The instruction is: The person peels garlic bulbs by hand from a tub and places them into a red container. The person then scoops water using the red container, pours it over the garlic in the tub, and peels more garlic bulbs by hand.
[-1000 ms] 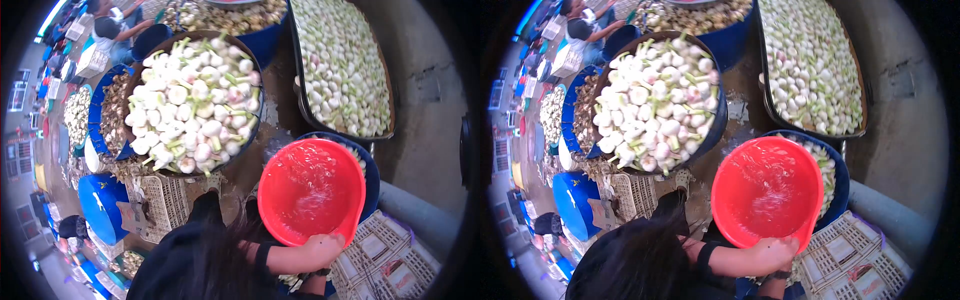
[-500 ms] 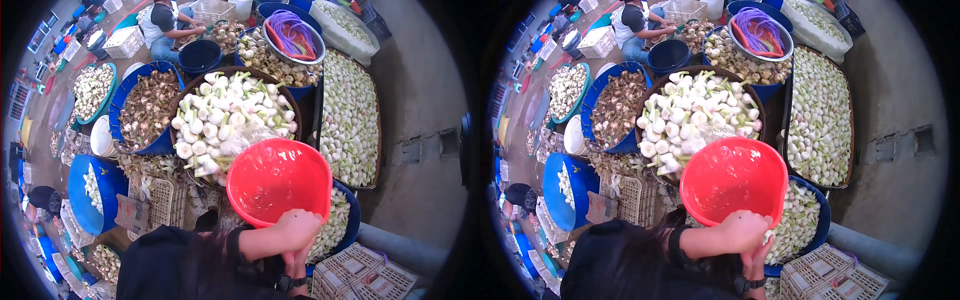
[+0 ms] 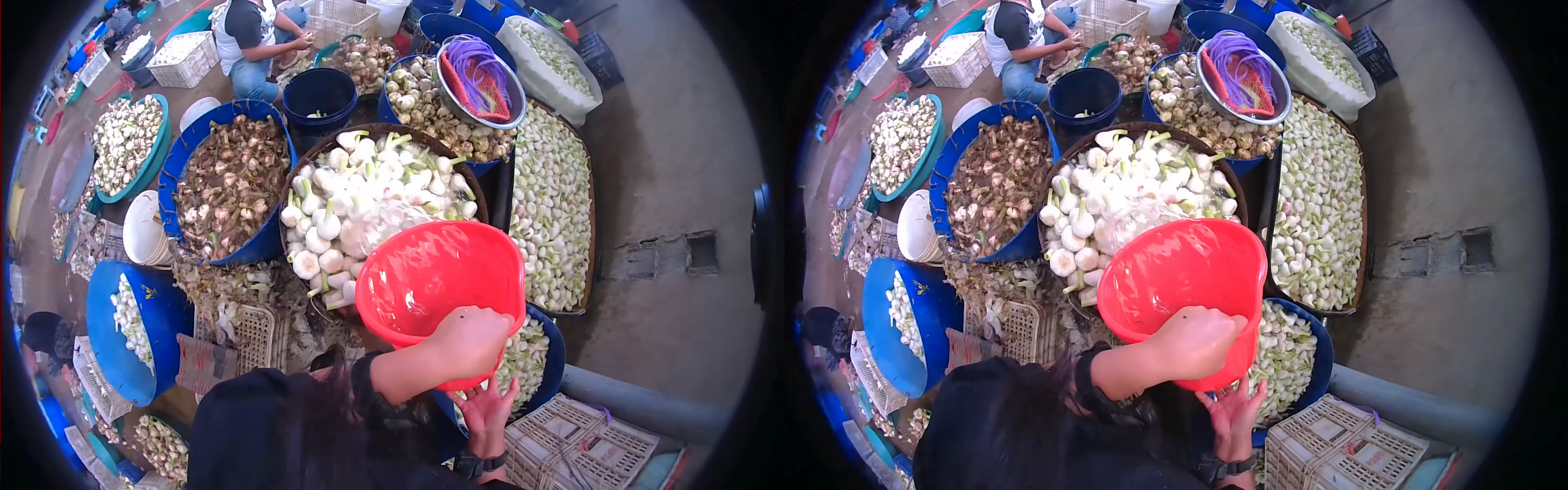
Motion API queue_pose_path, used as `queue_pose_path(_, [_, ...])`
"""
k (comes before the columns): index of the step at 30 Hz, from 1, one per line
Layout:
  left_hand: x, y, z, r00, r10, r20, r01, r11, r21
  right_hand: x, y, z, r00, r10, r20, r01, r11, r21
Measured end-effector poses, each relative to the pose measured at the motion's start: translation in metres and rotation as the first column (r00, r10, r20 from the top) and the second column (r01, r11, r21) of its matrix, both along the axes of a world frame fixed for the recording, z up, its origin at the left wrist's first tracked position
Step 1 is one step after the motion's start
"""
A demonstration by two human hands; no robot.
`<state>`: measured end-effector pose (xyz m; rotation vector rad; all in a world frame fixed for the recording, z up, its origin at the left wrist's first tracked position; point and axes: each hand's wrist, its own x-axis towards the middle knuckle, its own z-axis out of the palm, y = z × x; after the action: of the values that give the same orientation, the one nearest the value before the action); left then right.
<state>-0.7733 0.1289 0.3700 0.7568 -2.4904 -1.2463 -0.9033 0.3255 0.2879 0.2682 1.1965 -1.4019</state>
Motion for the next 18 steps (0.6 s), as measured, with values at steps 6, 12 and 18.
queue_pose_path(6, [0.014,-0.016,0.008,0.999,-0.044,0.020,0.044,0.999,-0.022,0.012,-0.008,-0.002,0.999,0.039,-0.031,-0.040,0.999,-0.019])
queue_pose_path(12, [0.045,-0.029,0.018,0.998,-0.027,0.061,0.028,1.000,-0.008,0.034,-0.026,0.007,0.992,0.109,-0.063,-0.110,0.994,-0.021])
queue_pose_path(18, [0.097,-0.052,0.039,0.985,0.131,0.109,-0.131,0.991,-0.008,0.063,-0.063,0.024,0.977,0.188,-0.099,-0.190,0.982,-0.009])
